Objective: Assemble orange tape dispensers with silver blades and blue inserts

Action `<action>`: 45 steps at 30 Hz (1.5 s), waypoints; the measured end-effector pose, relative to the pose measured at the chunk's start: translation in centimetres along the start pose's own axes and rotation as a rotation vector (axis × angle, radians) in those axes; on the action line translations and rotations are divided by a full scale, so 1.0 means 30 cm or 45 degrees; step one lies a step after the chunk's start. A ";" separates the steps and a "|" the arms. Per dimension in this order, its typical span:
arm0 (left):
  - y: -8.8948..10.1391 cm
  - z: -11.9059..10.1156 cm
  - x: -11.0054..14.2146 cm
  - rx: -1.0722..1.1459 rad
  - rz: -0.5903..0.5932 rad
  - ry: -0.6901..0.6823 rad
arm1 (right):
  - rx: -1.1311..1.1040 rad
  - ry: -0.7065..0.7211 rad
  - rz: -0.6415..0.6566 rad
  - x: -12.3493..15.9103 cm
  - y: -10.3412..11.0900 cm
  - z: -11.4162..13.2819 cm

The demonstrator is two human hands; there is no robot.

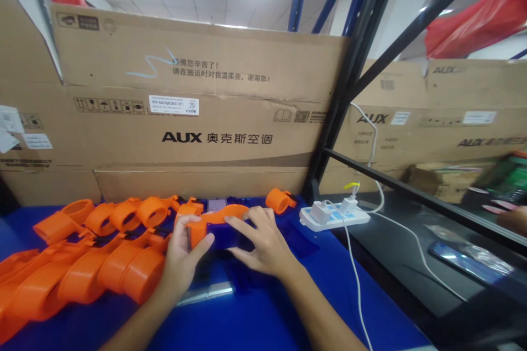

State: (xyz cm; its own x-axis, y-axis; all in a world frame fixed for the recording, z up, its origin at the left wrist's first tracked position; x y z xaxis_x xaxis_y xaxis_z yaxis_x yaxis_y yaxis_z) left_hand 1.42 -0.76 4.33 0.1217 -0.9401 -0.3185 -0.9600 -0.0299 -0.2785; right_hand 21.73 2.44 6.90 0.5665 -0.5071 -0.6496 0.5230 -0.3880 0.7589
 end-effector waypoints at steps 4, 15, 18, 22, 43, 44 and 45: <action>0.027 0.051 -0.020 -0.066 -0.007 -0.044 | -0.014 0.013 -0.044 0.001 -0.004 0.005; -0.001 0.095 0.011 0.185 0.300 -0.028 | -0.520 -0.203 -0.042 -0.011 -0.008 -0.020; -0.008 0.115 0.011 0.141 0.315 0.040 | -0.719 -0.215 0.109 -0.024 -0.033 -0.012; 0.025 0.163 -0.010 0.040 0.109 0.156 | -0.872 -0.249 0.212 -0.031 -0.055 0.013; 0.009 0.173 -0.013 0.200 0.280 0.062 | -1.947 -0.436 0.210 -0.012 -0.025 0.006; 0.004 0.165 0.001 0.144 0.291 0.026 | -1.968 -0.475 0.145 -0.013 -0.024 -0.004; 0.003 0.155 0.018 0.065 0.292 -0.014 | -1.988 -0.515 0.087 -0.014 -0.024 -0.011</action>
State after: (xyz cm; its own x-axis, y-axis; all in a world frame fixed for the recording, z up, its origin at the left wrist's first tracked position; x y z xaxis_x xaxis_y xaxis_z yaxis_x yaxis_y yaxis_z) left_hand 2.59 0.32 -0.08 -0.0951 -0.9165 -0.3886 -0.9489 0.2014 -0.2428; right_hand 21.32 3.20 6.61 0.5504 -0.7472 -0.3725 0.7532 0.6369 -0.1644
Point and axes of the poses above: each hand's wrist, its own x-axis away from the middle knuckle, its own y-axis out of the back of the hand, z = x × y, the point moved 3 cm from there along -x, towards the middle knuckle, and after that the axes turned 1 degree about z, right-handed, at the moved point
